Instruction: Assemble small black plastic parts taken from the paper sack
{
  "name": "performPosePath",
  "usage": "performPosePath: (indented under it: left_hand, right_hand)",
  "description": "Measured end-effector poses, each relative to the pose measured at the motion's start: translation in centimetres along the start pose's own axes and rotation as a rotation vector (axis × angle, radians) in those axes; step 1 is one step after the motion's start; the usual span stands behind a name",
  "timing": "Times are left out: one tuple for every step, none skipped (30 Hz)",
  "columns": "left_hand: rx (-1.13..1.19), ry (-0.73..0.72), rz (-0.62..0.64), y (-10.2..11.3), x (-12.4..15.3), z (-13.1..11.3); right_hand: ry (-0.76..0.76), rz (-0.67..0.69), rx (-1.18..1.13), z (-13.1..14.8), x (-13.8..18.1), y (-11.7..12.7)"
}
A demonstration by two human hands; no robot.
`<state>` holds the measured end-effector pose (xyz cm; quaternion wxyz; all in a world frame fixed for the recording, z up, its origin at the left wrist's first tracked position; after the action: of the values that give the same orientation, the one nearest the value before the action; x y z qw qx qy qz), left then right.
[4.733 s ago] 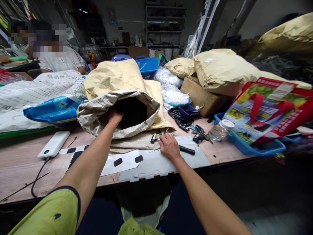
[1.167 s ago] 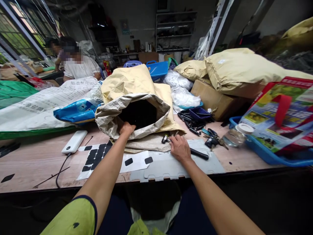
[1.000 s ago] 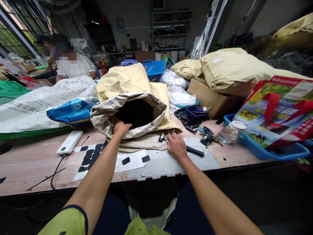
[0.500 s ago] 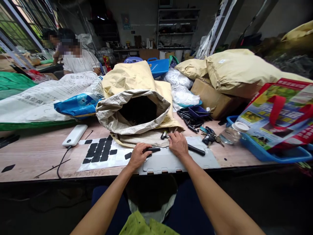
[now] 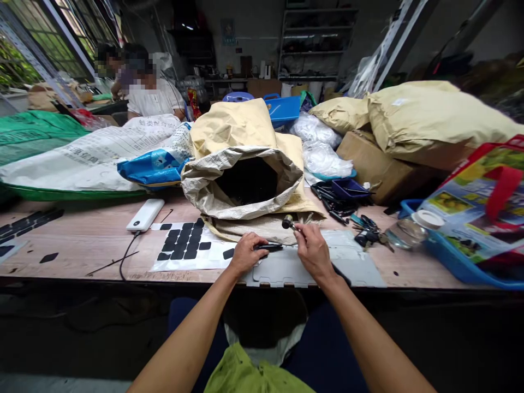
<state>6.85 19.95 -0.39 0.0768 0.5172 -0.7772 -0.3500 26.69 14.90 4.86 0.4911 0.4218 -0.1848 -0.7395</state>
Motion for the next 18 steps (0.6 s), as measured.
performPosePath:
  left_hand:
    - [-0.002,0.006,-0.003,0.0,0.0,0.0]
    - [-0.002,0.012,-0.005,0.0,0.0,0.1]
    - [0.000,0.017,-0.006,0.0,0.0,0.2]
    - [0.003,0.021,-0.006,0.0,0.0,0.2]
    - [0.005,0.024,-0.007,-0.1,0.0,0.3]
    - [0.007,0.025,-0.009,-0.1,0.0,0.4]
    - [0.007,0.026,-0.009,-0.1,0.0,0.4]
    - [0.003,0.026,-0.008,-0.2,0.0,0.5]
    - [-0.001,0.029,-0.009,-0.2,0.0,0.5]
    - [-0.005,0.034,-0.010,-0.2,0.0,0.6]
    - [-0.006,0.042,-0.008,-0.3,0.0,0.7]
    - [-0.004,0.052,-0.006,-0.4,0.0,0.8]
    - [0.003,0.061,-0.005,-0.4,0.0,0.9]
    - [0.012,0.067,-0.006,-0.4,0.0,1.0]
    - [0.021,0.071,-0.007,-0.5,0.0,1.0]
    - [0.027,0.072,-0.008,-0.5,0.0,1.1]
    - [0.030,0.069,-0.011,-0.6,0.0,1.1]
    - [0.030,0.068,-0.015,-0.6,0.0,1.2]
  right_hand:
    - [-0.001,0.010,-0.072,0.9,0.6,-0.1]
    - [-0.001,0.041,-0.131,1.7,1.2,-0.4]
    - [-0.004,0.070,-0.174,2.5,1.8,-0.8]
    - [-0.004,0.084,-0.199,3.2,2.4,-1.1]
    - [-0.001,0.088,-0.210,3.8,2.9,-1.3]
    - [0.004,0.087,-0.209,4.3,3.4,-1.5]
    - [0.010,0.085,-0.197,4.7,3.8,-1.7]
    - [0.017,0.091,-0.178,5.0,4.1,-2.0]
    - [0.021,0.109,-0.153,5.2,4.4,-2.3]
    - [0.023,0.132,-0.125,5.3,4.6,-2.6]
    - [0.021,0.154,-0.096,5.4,4.8,-2.9]
    - [0.015,0.169,-0.069,5.3,4.9,-3.0]
    - [0.008,0.170,-0.048,5.2,4.9,-3.0]
    - [0.000,0.155,-0.033,5.0,4.8,-2.8]
    - [-0.008,0.128,-0.026,4.9,4.7,-2.5]
    - [-0.014,0.101,-0.022,4.8,4.7,-2.1]
    - [-0.019,0.084,-0.018,4.6,4.7,-1.9]
    - [-0.022,0.081,-0.016,4.5,4.7,-1.8]
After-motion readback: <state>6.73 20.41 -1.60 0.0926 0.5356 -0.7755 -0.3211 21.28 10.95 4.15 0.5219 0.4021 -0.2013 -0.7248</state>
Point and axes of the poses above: each hand's wrist, its own x-axis away from the middle knuckle, its own y-axis out of the back of the hand, z = x × y, the point moved 8 cm from there along -x, towards the middle knuckle, and after that the axes turned 1 degree about -y, right-handed, at the moved point
